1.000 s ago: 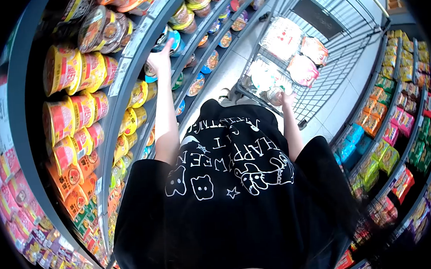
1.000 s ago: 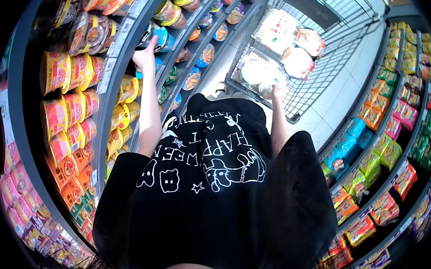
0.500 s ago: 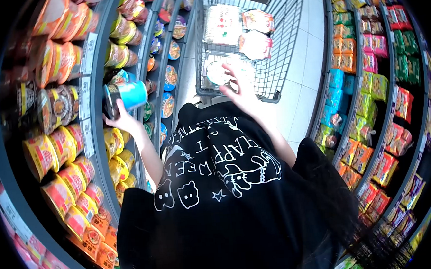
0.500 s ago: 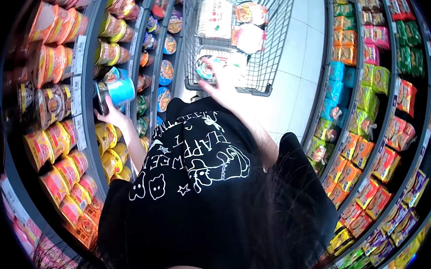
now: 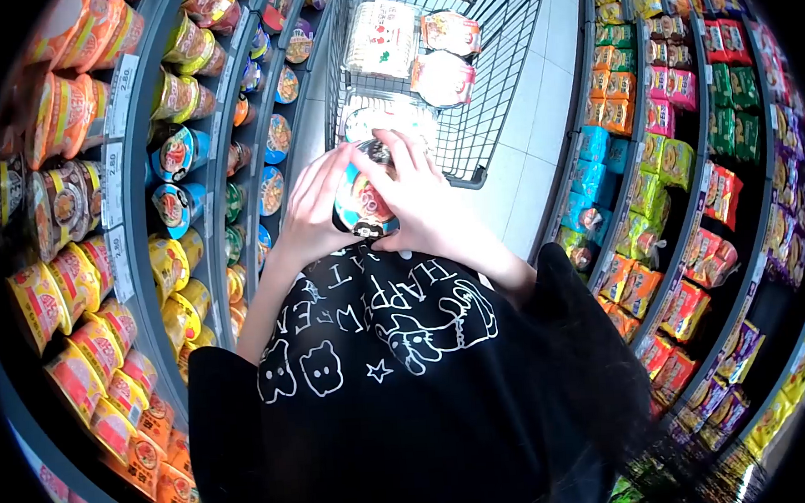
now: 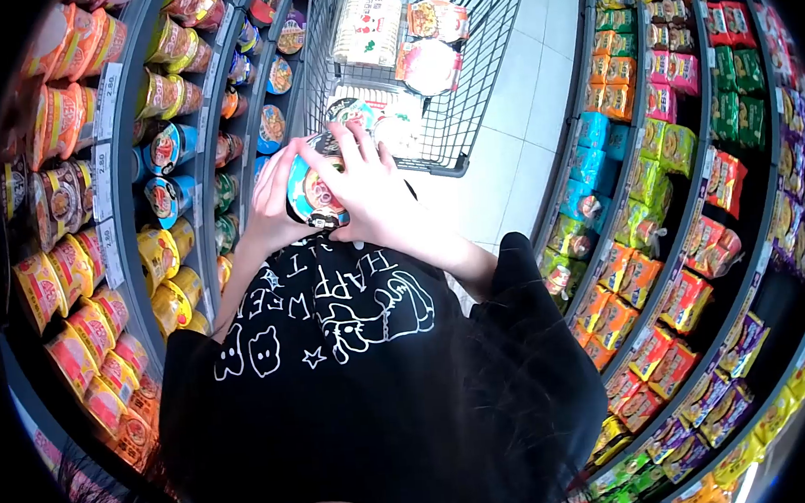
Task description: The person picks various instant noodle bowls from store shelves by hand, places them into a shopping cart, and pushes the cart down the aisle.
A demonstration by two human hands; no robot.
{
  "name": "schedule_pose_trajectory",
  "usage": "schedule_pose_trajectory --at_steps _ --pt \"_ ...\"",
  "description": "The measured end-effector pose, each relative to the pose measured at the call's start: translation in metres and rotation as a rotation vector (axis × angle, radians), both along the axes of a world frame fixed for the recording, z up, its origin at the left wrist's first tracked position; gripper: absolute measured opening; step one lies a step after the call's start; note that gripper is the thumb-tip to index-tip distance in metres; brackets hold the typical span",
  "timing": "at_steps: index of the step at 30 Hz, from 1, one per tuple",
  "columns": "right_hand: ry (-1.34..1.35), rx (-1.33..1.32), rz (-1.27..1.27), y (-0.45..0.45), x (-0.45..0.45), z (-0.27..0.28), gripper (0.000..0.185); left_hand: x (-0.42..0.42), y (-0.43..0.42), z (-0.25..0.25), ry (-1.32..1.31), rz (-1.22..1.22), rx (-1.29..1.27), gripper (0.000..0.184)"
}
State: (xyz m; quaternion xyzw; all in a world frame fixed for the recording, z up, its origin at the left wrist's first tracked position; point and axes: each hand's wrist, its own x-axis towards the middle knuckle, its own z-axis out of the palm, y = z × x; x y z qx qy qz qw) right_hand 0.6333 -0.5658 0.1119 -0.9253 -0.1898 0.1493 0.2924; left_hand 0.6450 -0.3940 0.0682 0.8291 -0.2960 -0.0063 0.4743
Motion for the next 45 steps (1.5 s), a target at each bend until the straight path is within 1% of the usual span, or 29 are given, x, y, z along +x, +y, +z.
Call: schedule_pose_trajectory --at_steps 1,2,3,4,5,6,7,8,10,11,13,14,16,17,19,22,23,25,26,29,30,31,33,35,37,39,41,43,45 --pt "0.008 -0.006 0.017 -0.003 0.0 0.0 0.099 0.0 -0.004 0.0 0.021 -0.02 -0.001 0.091" --pt "0.049 0.001 -0.029 -0.006 0.0 0.0 0.099 -0.001 -0.008 -0.005 0.05 -0.025 0.021 0.095" --pt "0.088 0.008 -0.077 -0.009 0.001 0.0 0.098 0.001 -0.014 -0.001 0.195 -0.039 0.033 0.095" --pt "0.118 0.002 -0.146 -0.012 0.002 0.0 0.098 0.001 -0.019 -0.001 0.223 -0.052 0.083 0.094" --pt "0.051 -0.014 -0.198 -0.02 0.001 -0.011 0.097 0.002 -0.023 -0.001 0.252 -0.066 0.134 0.093" --pt "0.078 -0.083 -0.264 -0.029 0.004 -0.019 0.097 0.005 -0.024 0.001 0.281 -0.083 0.126 0.088" --pt "0.104 -0.152 -0.328 -0.038 0.007 -0.028 0.097 0.006 -0.022 0.003 0.234 -0.039 0.162 0.079" --pt "0.067 -0.216 -0.382 -0.052 0.01 -0.046 0.097 0.005 -0.017 -0.001 0.242 -0.032 0.181 0.072" --pt "0.016 -0.339 -0.445 -0.084 0.016 -0.097 0.098 0.003 -0.006 -0.008 0.257 0.017 0.194 0.055" --pt "0.005 -0.398 -0.452 -0.1 0.018 -0.125 0.099 0.0 -0.001 -0.011 0.271 0.039 0.17 0.05" --pt "0.036 -0.463 -0.4 -0.126 0.023 -0.182 0.1 -0.008 0.006 -0.017 0.347 0.103 0.179 0.043" --pt "0.025 -0.485 -0.348 -0.139 0.025 -0.213 0.099 -0.011 0.01 -0.021 0.355 0.121 0.182 0.043" --pt "0.091 -0.569 -0.267 -0.149 0.032 -0.248 0.098 -0.016 0.017 -0.027 0.459 0.158 0.217 0.039" --pt "0.109 -0.627 -0.229 -0.151 0.035 -0.263 0.098 -0.015 0.019 -0.023 0.485 0.195 0.247 0.037" --pt "0.271 -0.749 -0.171 -0.154 0.042 -0.287 0.098 -0.013 0.026 -0.032 0.488 0.242 0.221 0.036" --pt "0.459 -0.875 -0.158 -0.152 0.046 -0.307 0.103 -0.015 0.034 -0.033 0.571 0.342 0.276 0.035" --pt "0.487 -0.945 -0.15 -0.147 0.048 -0.309 0.101 -0.017 0.038 -0.036 0.576 0.368 0.281 0.036" --pt "0.466 -0.932 -0.207 -0.142 0.048 -0.314 0.094 -0.02 0.043 -0.04 0.577 0.401 0.275 0.036" --pt "0.506 -0.911 -0.218 -0.142 0.049 -0.316 0.086 -0.021 0.044 -0.043 0.576 0.422 0.264 0.036" --pt "0.482 -0.956 -0.204 -0.142 0.045 -0.327 0.083 -0.027 0.044 -0.052 0.619 0.441 0.297 0.036" --pt "0.398 -0.931 -0.231 -0.145 0.039 -0.339 0.088 -0.029 0.045 -0.054 0.632 0.427 0.324 0.034" --pt "0.404 -0.931 -0.221 -0.149 0.035 -0.346 0.088 -0.03 0.045 -0.057 0.641 0.432 0.326 0.034" --pt "0.248 -0.885 -0.245 -0.155 0.028 -0.361 0.097 -0.034 0.043 -0.063 0.737 0.4 0.354 0.033" --pt "0.32 -0.909 -0.22 -0.152 0.031 -0.351 0.117 -0.038 0.041 -0.067 0.747 0.392 0.372 0.032" --pt "0.368 -0.927 -0.22 -0.146 0.035 -0.342 0.122 -0.042 0.039 -0.07 0.669 0.349 0.328 0.032" --pt "0.406 -0.909 -0.236 -0.13 0.044 -0.327 0.123 -0.041 0.038 -0.072 0.67 0.339 0.341 0.032" --pt "0.192 -0.689 -0.372 -0.104 0.047 -0.318 0.115 -0.04 0.035 -0.076 0.669 0.347 0.317 0.032" --pt "0.143 -0.147 -0.414 -0.08 0.056 -0.305 0.11 -0.036 0.034 -0.08 0.683 0.337 0.314 0.033" --pt "0.163 -0.115 -0.276 -0.035 0.062 -0.272 0.111 -0.03 0.03 -0.084 0.698 0.336 0.327 0.033"
